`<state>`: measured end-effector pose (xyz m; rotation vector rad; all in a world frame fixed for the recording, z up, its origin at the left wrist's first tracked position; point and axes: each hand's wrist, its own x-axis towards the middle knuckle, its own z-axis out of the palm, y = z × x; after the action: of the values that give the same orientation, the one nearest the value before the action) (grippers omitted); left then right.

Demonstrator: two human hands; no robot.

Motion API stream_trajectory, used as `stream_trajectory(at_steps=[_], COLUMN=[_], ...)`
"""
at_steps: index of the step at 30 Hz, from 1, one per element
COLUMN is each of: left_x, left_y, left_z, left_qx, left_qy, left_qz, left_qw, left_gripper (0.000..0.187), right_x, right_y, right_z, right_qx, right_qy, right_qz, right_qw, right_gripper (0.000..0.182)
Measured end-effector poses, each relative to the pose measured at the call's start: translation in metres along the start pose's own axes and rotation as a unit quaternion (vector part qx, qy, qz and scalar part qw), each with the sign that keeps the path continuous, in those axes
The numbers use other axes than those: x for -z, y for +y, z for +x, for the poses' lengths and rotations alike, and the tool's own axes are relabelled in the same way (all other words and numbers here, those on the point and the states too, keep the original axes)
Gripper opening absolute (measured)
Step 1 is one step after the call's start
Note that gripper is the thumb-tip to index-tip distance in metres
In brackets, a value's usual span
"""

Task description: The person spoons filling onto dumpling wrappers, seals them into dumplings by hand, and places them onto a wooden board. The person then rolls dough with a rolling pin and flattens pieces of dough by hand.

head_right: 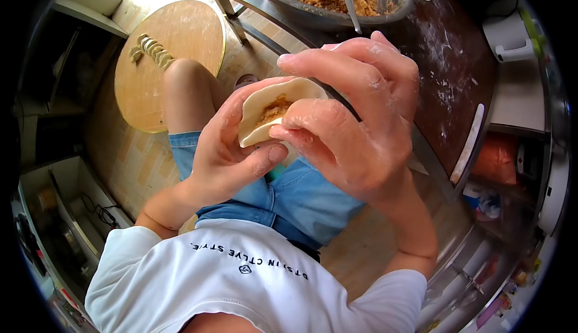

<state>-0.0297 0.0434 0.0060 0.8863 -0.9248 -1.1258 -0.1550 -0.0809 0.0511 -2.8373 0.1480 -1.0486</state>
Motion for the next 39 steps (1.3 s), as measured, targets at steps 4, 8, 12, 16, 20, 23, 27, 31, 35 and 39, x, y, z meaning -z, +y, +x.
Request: stream_trajectory(at_steps=[4, 8, 12, 16, 20, 23, 27, 31, 35, 39], left_x=[-0.003, -0.007, -0.005, -0.003, -0.006, 0.007, -0.002, 0.006, 0.005, 0.009], left_y=[-0.001, -0.002, 0.0, 0.004, 0.007, 0.001, -0.001, -0.004, -0.005, 0.004], left_z=[-0.001, 0.0, -0.001, -0.002, -0.004, -0.001, -0.003, 0.0, -0.002, -0.006], left_qx=[-0.105, -0.15, -0.151, -0.128, -0.109, -0.208, -0.148, -0.161, -0.137, -0.096], left_qy=[0.004, 0.063, 0.04, 0.014, 0.071, 0.049, 0.067, -0.009, -0.045, -0.076], left_qz=[0.143, 0.159, 0.194, 0.185, 0.12, 0.234, -0.009, 0.047, 0.018, 0.039], left_qw=[0.984, 0.974, 0.968, 0.974, 0.984, 0.948, 0.987, 0.986, 0.989, 0.992], left_gripper=[0.057, 0.063, 0.065, 0.059, 0.045, 0.038, 0.031, 0.03, 0.029, 0.028], right_x=[-0.001, -0.002, -0.005, -0.008, -0.008, -0.009, -0.028, -0.037, -0.035, -0.033], right_y=[0.0, -0.001, -0.001, -0.001, 0.001, 0.01, -0.001, -0.005, -0.007, -0.007], right_z=[0.001, 0.003, 0.001, -0.001, -0.002, -0.007, -0.019, -0.029, -0.019, -0.018], right_qx=[0.017, 0.028, 0.022, 0.021, 0.025, 0.012, -0.208, -0.212, -0.123, -0.049], right_qy=[0.012, 0.021, 0.031, 0.048, 0.047, 0.039, 0.059, -0.022, -0.007, 0.013], right_qz=[0.033, 0.051, 0.094, 0.123, 0.153, 0.165, 0.373, 0.386, 0.286, 0.164], right_qw=[0.999, 0.998, 0.995, 0.991, 0.987, 0.985, 0.902, 0.898, 0.95, 0.985], right_gripper=[0.017, 0.017, 0.02, 0.025, 0.029, 0.052, 0.103, 0.116, 0.094, 0.074])
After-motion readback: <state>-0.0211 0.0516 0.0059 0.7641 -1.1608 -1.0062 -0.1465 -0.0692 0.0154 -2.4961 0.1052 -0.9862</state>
